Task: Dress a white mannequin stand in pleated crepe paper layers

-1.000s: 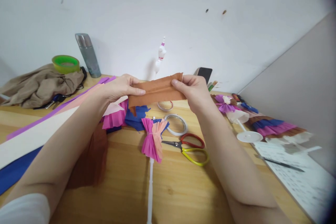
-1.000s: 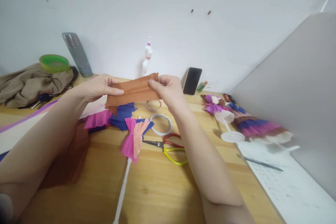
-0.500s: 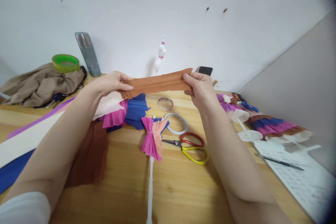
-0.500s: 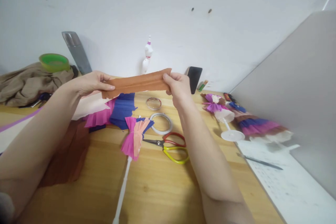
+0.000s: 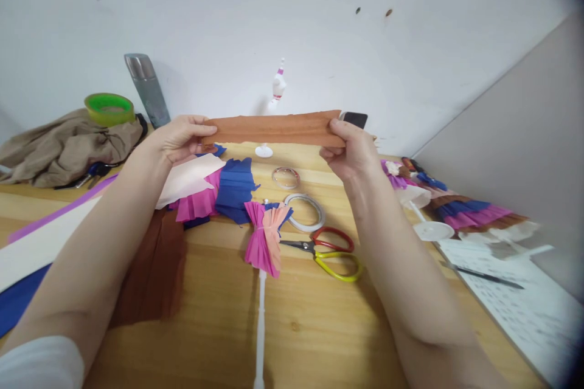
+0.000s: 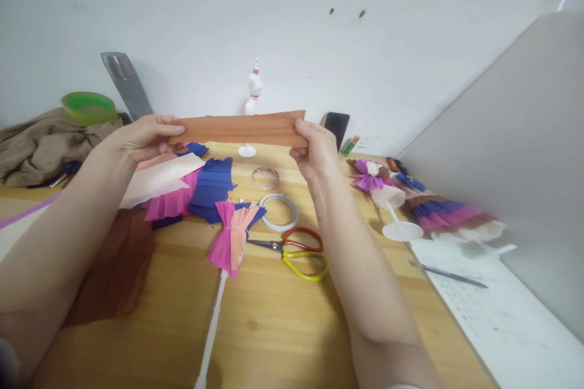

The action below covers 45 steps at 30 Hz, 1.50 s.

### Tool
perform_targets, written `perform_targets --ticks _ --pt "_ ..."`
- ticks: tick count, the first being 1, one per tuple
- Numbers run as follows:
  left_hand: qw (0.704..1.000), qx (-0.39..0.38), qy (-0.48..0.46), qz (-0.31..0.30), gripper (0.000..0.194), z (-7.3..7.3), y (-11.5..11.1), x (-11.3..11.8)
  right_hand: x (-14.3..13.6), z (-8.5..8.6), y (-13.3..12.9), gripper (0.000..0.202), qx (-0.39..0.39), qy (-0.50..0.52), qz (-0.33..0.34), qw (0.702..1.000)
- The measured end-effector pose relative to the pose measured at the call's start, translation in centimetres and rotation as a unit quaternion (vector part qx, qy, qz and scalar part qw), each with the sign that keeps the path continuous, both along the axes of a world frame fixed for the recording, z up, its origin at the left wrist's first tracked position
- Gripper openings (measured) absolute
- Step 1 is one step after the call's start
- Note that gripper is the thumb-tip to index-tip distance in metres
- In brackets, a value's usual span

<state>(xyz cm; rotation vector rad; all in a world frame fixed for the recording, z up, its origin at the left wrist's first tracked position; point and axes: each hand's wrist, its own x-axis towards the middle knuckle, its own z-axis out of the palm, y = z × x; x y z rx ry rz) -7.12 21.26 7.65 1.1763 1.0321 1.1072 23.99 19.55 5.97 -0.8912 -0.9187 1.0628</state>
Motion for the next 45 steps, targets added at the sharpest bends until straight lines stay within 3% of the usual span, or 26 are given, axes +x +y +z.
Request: perform_targets --ticks 3,9,12,15,17,18,23,25,34,40,45 --pt "0.999 -0.029 -0.013 0.038 0.018 0.1 0.1 0.1 0.3 0.0 0.3 0.040 0.020 0.007 -0.009 1.000" --pt "0.986 -0.005 -0.001 0.166 0.021 0.1 0.3 0.5 -0.5 0.6 -1.0 0.026 0.096 -0.052 -0.079 0.991" --pt "0.971 0.050 0.003 0.235 0.016 0.2 0.1 1.0 -1.6 1.2 -2.3 0.023 0.126 -0.074 -0.051 0.988" --pt "0.950 0.154 0.022 0.269 0.009 0.7 -1.2 2.2 -2.9 1.8 -3.7 0.021 0.134 -0.106 -0.010 0.985" --pt "0.932 0.288 0.100 0.195 0.006 1.0 -2.7 3.4 -3.9 2.0 -4.6 0.022 0.120 -0.117 0.018 0.986" --pt "0.939 0.295 0.129 0.122 0.012 1.2 -3.6 4.2 -4.3 2.0 -4.9 0.022 0.112 -0.117 0.038 0.986" --pt "0.961 0.188 0.070 -0.188 0.038 1.2 -7.0 7.0 -5.6 1.8 -5.7 0.025 0.087 -0.098 0.129 0.983" --pt "0.960 0.135 0.043 -0.243 0.039 1.0 -7.2 7.4 -5.6 1.7 -5.6 0.029 0.077 -0.096 0.141 0.982" --pt "0.980 0.042 0.067 -0.184 0.009 1.3 -6.8 6.7 -5.0 1.4 -4.7 0.028 0.053 -0.086 0.134 0.986" --pt "0.986 0.058 0.104 -0.116 0.006 1.5 -7.0 6.7 -5.0 1.1 -4.3 0.022 0.089 -0.144 0.051 0.984" --pt "0.988 0.051 0.089 -0.117 0.010 1.2 -6.6 6.8 -5.1 0.8 -4.1 0.026 0.111 -0.168 0.018 0.979"
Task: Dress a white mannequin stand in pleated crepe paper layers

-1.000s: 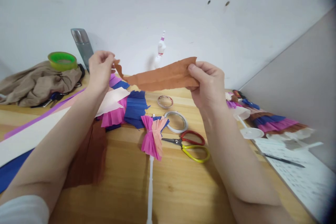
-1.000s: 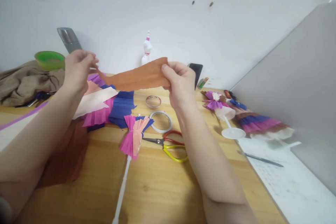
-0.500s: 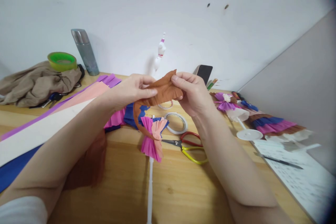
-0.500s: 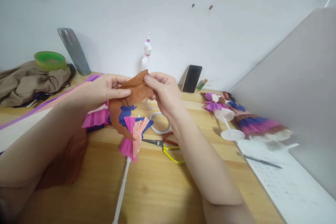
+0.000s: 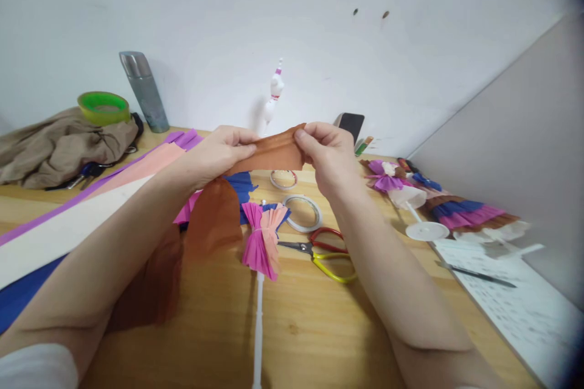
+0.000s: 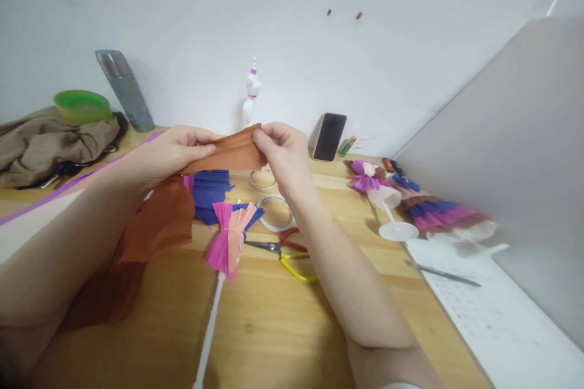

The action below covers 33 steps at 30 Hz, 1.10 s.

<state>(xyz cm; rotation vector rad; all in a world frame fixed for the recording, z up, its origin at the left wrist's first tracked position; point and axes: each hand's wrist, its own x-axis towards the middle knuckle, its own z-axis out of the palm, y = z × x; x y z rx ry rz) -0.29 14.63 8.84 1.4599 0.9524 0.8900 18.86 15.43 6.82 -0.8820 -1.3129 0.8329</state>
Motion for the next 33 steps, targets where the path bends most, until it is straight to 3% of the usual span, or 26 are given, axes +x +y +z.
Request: perform_targets --ticks 6,17,24,28,33 --pt "1.000 0.005 -0.002 -0.013 0.016 0.4 0.3 -0.6 0.2 -0.1 0.1 0.015 -0.040 0.076 0.050 0.995" --pt "0.993 -0.064 0.046 -0.091 0.017 1.7 0.2 -2.3 0.7 -0.3 0.3 0.037 -0.073 0.054 0.100 0.991" --pt "0.986 -0.059 0.075 -0.135 0.027 1.1 0.5 -2.6 0.4 -0.1 0.0 0.038 -0.138 0.082 0.116 0.980" --pt "0.984 -0.034 0.071 -0.163 0.024 0.7 0.9 -2.6 0.1 0.1 -0.3 0.029 -0.113 0.069 0.096 0.987" --pt "0.993 -0.023 0.081 -0.082 0.012 0.8 1.6 -3.2 0.5 -0.3 0.4 0.024 -0.057 0.076 0.014 0.995"
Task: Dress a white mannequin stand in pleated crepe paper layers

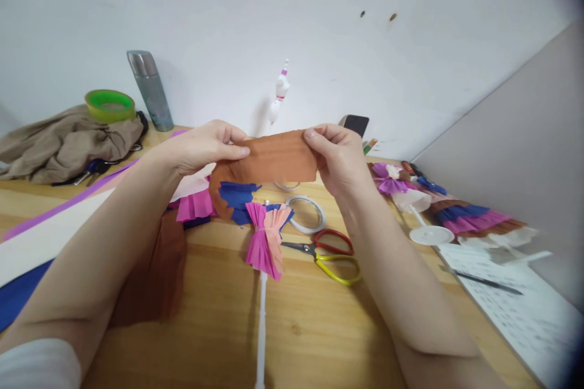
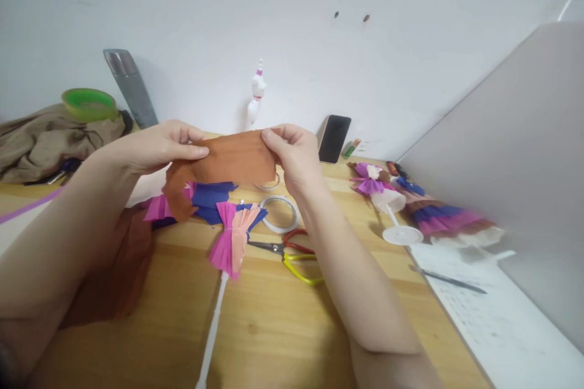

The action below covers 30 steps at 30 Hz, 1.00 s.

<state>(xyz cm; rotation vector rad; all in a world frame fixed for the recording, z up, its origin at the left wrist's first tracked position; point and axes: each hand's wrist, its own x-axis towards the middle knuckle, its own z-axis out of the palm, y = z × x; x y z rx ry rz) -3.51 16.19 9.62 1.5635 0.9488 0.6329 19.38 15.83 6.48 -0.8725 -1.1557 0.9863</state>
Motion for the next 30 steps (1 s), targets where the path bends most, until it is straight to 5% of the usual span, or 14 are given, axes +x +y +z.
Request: perform_targets --ticks 9,16,24,30 --pt "0.995 -0.018 0.045 0.089 0.005 0.2 1.2 -1.5 2.3 0.2 1.3 0.016 0.092 -0.024 -0.120 0.988" --pt "0.983 0.068 0.074 0.151 0.004 0.1 3.1 -3.9 4.7 1.0 1.7 0.022 0.126 -0.045 -0.168 0.977" --pt "0.951 0.081 -0.140 0.262 0.030 0.8 2.8 -4.1 4.8 0.7 1.8 0.026 0.100 -0.046 -0.150 0.982" --pt "0.925 0.095 -0.180 0.321 0.032 1.4 2.9 -4.3 3.7 0.3 1.6 0.026 0.080 -0.039 -0.114 0.990"
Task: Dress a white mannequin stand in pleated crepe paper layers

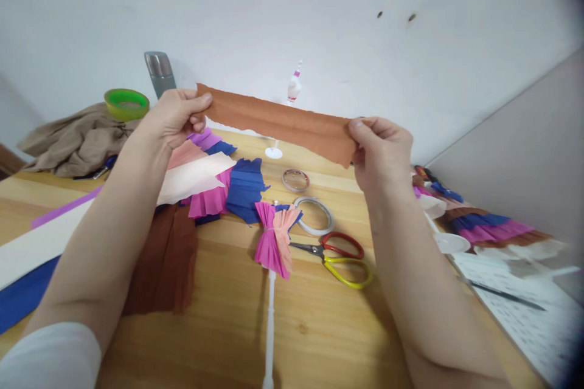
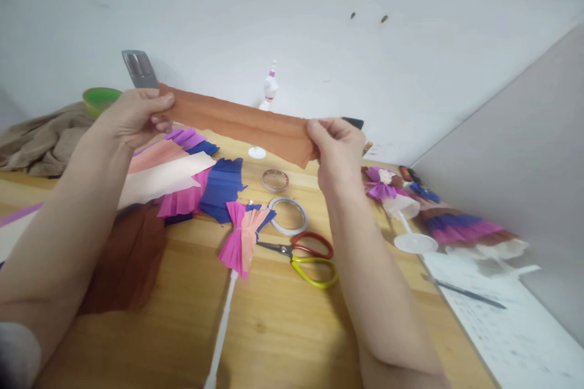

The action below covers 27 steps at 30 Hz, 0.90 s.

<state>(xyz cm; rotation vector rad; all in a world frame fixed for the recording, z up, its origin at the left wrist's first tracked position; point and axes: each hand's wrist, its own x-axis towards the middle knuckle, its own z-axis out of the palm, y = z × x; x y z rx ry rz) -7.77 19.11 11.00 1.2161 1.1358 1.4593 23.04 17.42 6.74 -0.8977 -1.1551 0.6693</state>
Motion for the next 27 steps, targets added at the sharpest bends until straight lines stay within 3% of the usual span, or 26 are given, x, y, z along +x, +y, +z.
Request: perform_targets --ticks 6,13,20,27 --pt "0.993 0.013 -0.001 0.115 0.024 -0.1 0.6 -0.9 -2.1 -0.8 -0.4 0.023 -0.038 -0.030 0.074 0.996" --pt "0.997 0.003 0.035 0.065 0.014 0.5 -0.7 -1.0 -1.3 -0.7 -0.1 0.022 -0.020 -0.007 0.061 0.998" --pt "0.998 -0.010 0.059 0.034 0.015 0.4 -0.5 -1.0 -1.0 -0.3 -0.1 0.027 -0.012 -0.014 0.036 0.999" --pt "0.998 0.000 0.054 0.032 0.015 0.6 -0.8 -0.6 -0.8 -0.2 0.1 0.029 -0.006 -0.003 0.015 1.000"
